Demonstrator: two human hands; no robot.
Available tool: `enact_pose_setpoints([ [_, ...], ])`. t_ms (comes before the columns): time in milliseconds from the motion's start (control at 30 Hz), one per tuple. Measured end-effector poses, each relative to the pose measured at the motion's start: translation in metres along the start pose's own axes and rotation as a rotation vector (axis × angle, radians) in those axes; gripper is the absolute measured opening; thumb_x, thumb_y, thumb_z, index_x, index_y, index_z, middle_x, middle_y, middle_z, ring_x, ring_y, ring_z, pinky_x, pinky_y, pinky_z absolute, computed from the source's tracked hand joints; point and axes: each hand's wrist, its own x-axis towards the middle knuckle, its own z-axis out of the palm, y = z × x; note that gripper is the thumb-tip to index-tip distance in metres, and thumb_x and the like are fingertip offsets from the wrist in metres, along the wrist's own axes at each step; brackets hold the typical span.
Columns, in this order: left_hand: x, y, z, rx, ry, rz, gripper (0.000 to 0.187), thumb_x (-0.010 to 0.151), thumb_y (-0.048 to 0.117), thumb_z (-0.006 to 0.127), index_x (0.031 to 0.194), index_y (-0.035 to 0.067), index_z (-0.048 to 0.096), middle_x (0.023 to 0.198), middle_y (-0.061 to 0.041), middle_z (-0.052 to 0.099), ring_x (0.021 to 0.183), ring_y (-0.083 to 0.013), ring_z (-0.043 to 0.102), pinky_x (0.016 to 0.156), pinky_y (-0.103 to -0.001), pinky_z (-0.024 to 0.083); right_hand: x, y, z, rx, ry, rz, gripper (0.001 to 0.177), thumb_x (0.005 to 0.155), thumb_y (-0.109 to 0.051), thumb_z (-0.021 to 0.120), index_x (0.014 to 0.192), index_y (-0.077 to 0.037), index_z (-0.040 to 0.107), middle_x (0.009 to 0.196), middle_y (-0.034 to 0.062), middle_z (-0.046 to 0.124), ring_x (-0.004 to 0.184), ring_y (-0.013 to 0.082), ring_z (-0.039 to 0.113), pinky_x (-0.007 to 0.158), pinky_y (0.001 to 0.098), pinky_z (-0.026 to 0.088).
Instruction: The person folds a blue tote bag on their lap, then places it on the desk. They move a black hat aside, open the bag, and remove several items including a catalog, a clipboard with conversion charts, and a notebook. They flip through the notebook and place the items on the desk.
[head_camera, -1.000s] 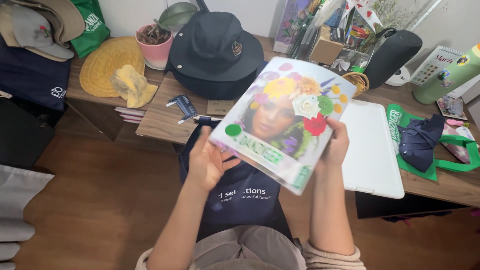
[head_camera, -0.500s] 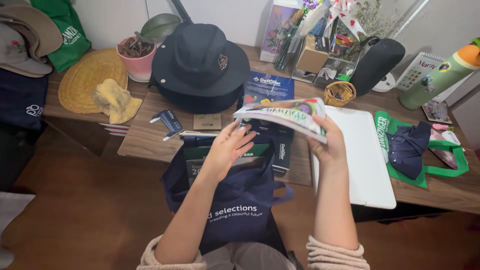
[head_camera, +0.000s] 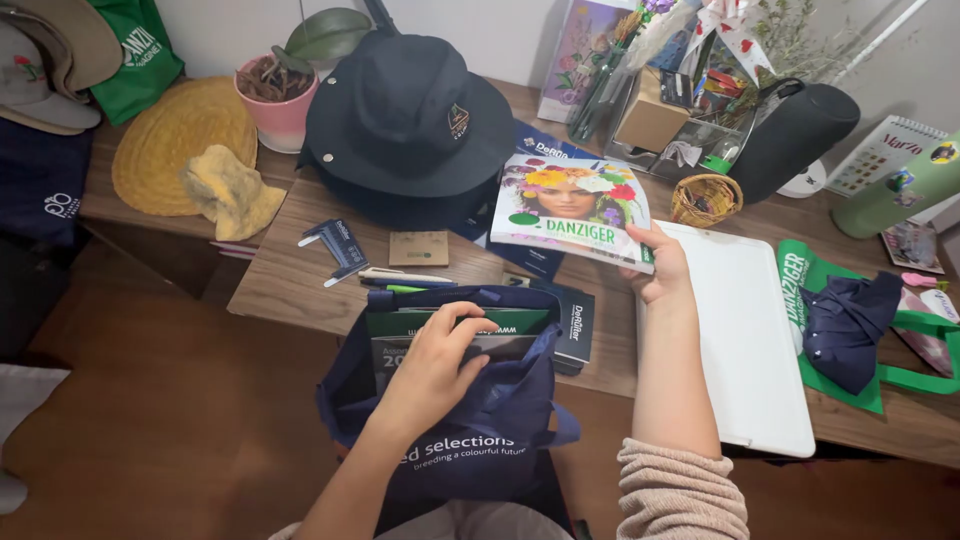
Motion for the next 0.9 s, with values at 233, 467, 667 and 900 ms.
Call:
enact_pose_setpoints([
  [233, 0.038, -0.005, -0.019, 0.025, 0.163, 0.105, 0.019, 0.075, 0.009, 0.061, 0.092, 0.019, 0.062, 0.094, 0.001, 0.06, 0.094, -0.0233, 0.058, 0.074, -0.036, 0.045, -0.025, 0.018, 0.007, -0.252, -0.035, 0.0, 0.061, 0.072, -0.001, 0.058, 0.127, -0.019, 0.04, 0.103, 0.0093, 0.06, 0.083, 0.0297, 0.064, 0.056, 0.0492, 0.054],
  [467, 0.164, -0.102, 0.028, 0.535, -0.244, -0.19, 0.01, 0.074, 0.01, 0.058, 0.078, 0.008, 0.067, 0.073, -0.013, 0.065, 0.075, -0.0306, 0.065, 0.065, -0.044, 0.05, -0.028, 0.011, 0.004, -0.094, -0.033, -0.125, 0.062, 0.072, 0.005, 0.057, 0.127, -0.018, 0.042, 0.109, 0.0104, 0.059, 0.086, 0.0307, 0.064, 0.058, 0.0495, 0.055],
  [667, 0.191, -0.103, 0.067, 0.486, -0.586, -0.097, 0.044, 0.085, 0.034, 0.043, 0.119, 0.006, 0.048, 0.123, -0.016, 0.046, 0.116, -0.0309, 0.043, 0.095, -0.051, 0.032, -0.038, -0.014, 0.017, 0.109, -0.004, -0.184, 0.055, 0.074, 0.005, 0.056, 0.122, -0.02, 0.049, 0.108, 0.01, 0.062, 0.087, 0.0305, 0.065, 0.063, 0.0469, 0.058],
  [900, 0.18, -0.071, 0.071, 0.515, -0.899, -0.05, 0.063, 0.089, 0.051, 0.006, 0.14, 0.016, 0.019, 0.148, -0.001, 0.012, 0.135, -0.0185, 0.014, 0.107, -0.054, 0.004, -0.036, -0.004, 0.018, 0.163, -0.068, -0.29, 0.067, 0.072, 0.013, 0.054, 0.129, -0.019, 0.042, 0.119, 0.0109, 0.056, 0.103, 0.0282, 0.059, 0.082, 0.0464, 0.054],
])
